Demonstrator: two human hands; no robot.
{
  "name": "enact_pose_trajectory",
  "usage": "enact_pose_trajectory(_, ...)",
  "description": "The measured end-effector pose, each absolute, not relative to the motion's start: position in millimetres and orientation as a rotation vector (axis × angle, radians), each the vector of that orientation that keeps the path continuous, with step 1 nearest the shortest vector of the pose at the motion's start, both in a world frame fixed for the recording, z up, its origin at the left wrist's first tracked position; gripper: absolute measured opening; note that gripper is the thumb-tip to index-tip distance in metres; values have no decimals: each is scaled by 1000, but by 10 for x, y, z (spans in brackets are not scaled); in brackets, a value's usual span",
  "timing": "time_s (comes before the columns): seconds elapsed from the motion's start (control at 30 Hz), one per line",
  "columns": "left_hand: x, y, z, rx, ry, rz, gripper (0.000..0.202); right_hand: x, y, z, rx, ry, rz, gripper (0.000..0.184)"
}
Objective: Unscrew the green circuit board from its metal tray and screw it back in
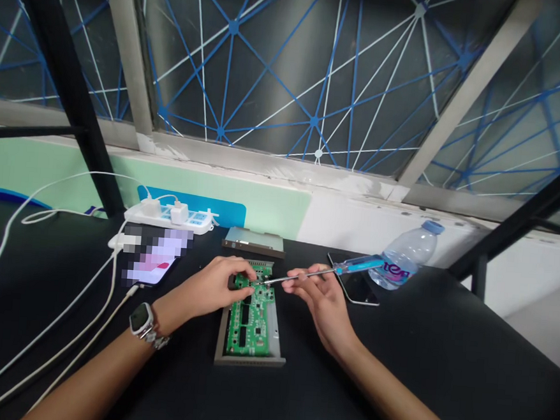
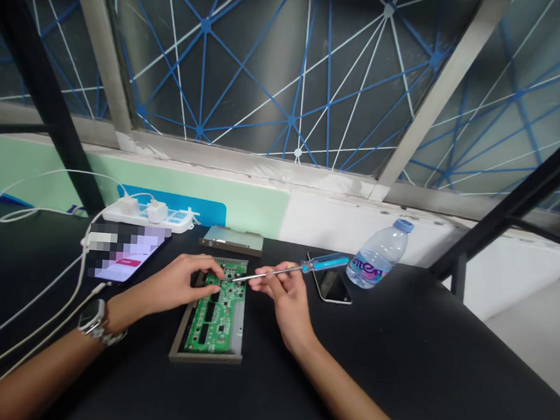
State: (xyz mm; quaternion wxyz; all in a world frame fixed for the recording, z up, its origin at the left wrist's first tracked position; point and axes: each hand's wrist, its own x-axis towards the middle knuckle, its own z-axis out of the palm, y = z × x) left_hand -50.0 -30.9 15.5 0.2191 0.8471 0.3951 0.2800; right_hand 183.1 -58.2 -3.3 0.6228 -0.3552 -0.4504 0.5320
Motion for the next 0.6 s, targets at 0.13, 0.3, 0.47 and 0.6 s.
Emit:
enact_pose_trajectory(0.13,-482,-312,171,2349,1123,737,13,1821,-579,-51,-818,-943,1239,33)
enact_pose_trajectory(0.3,-466,-307,157,2362,1104,758,13,1801,-602,-61,-809,-903,1263,33)
enact_pose_trajectory(0.47,-450,-300,135,2379,1091,778,15,1774,-628,-60,-812,-887,1285,34)
enact_pose_trajectory(0.6,-427,-320,130,2396,1089,808,16,1772,-634,-70,-808,-874,1308,34)
